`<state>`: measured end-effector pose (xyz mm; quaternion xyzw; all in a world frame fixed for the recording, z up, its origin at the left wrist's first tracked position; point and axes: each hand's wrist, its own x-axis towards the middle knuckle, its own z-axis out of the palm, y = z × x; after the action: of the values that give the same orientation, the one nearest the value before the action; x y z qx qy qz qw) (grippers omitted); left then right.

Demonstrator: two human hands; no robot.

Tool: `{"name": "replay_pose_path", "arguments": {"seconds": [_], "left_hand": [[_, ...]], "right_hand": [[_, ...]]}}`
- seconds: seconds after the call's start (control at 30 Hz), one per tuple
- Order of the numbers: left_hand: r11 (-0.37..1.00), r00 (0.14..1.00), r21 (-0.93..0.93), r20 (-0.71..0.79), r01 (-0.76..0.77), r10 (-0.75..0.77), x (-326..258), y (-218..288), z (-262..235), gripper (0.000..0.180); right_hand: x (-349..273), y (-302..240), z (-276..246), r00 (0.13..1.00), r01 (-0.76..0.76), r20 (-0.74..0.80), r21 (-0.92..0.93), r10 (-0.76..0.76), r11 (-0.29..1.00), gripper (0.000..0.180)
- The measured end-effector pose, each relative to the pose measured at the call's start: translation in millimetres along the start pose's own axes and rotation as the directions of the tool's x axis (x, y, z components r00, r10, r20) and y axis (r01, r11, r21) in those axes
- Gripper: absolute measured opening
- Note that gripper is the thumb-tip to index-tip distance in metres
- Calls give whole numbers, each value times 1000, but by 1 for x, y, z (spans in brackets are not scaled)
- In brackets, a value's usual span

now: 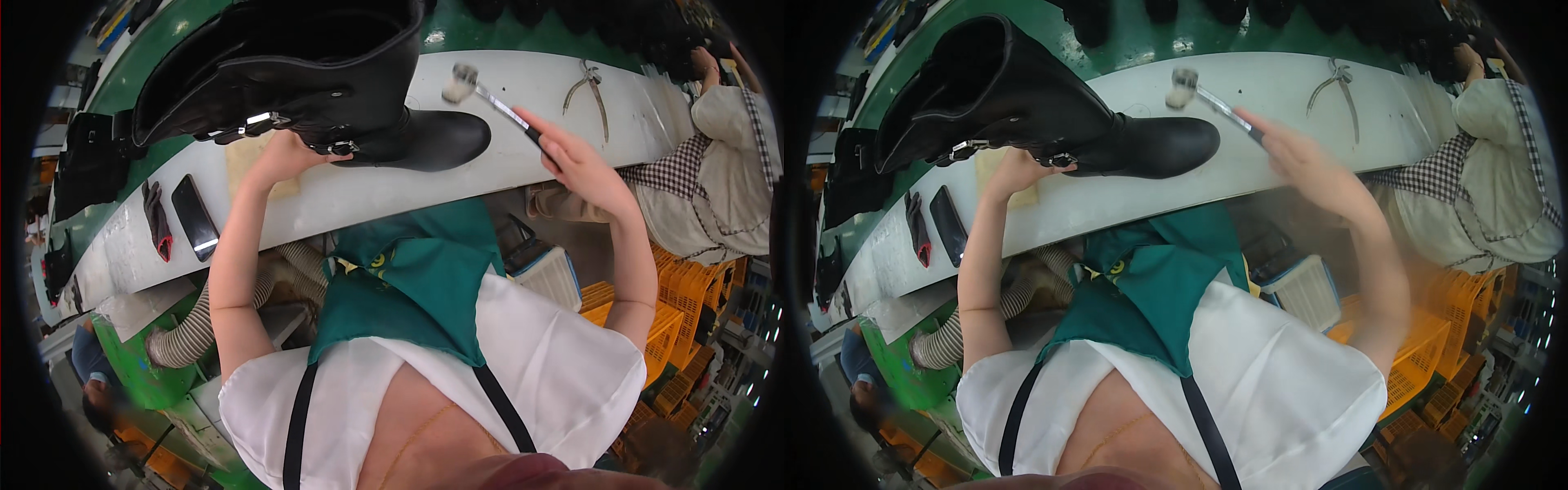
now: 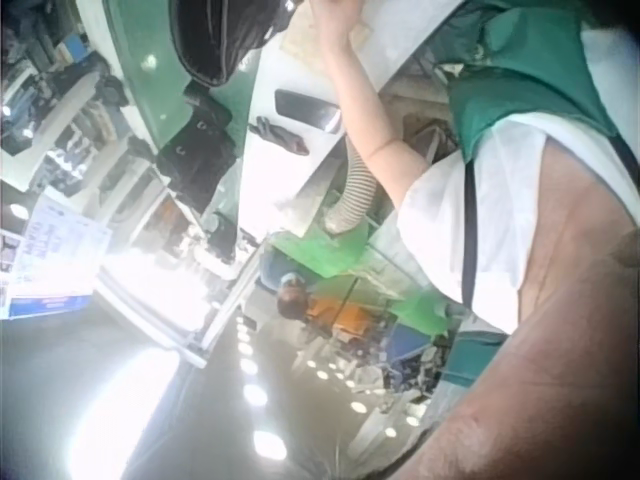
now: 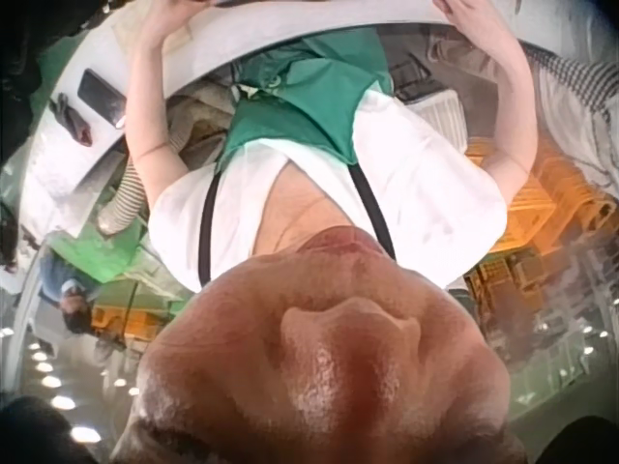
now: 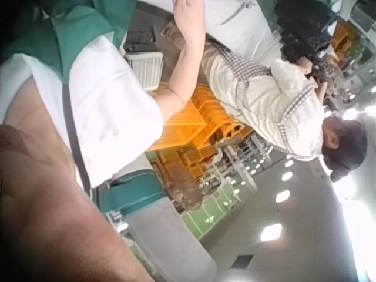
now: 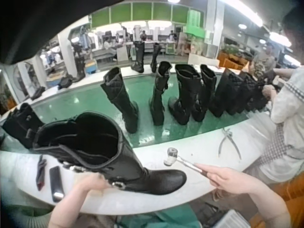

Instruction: The person repeatedly picks up black boots from a table, wipes them with a cloth, and places them back down. The person also uses a hammer-like tool to tap the sole of one boot. The task involves handling multiple boots in a repetitive cycle of picking up, cleaning, and placing.

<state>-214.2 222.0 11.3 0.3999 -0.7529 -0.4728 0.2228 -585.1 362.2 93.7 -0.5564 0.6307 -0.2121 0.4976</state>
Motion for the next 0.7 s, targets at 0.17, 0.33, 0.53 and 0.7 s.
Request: {"name": "replay_pose_path", "arguments": {"seconds": [0.17, 0.33, 0.53, 0.7], "left_hand": [[1000, 998, 21, 68, 1, -2, 5, 0, 0, 44], [987, 1000, 163, 22, -15, 11, 4, 14, 0, 41], [996, 999, 93, 48, -3, -2, 4, -5, -1, 42], [982, 998, 185, 53, -25, 16, 7, 4, -2, 41]], "right_hand": [[-2, 4, -10, 969, 158, -220, 190, -115, 969, 45], [6, 19, -3, 991, 123, 67, -177, -113, 977, 48], [1, 14, -16, 983, 148, -133, 184, -125, 972, 47], [11, 40, -11, 993, 107, 61, -142, -99, 984, 47]]}}
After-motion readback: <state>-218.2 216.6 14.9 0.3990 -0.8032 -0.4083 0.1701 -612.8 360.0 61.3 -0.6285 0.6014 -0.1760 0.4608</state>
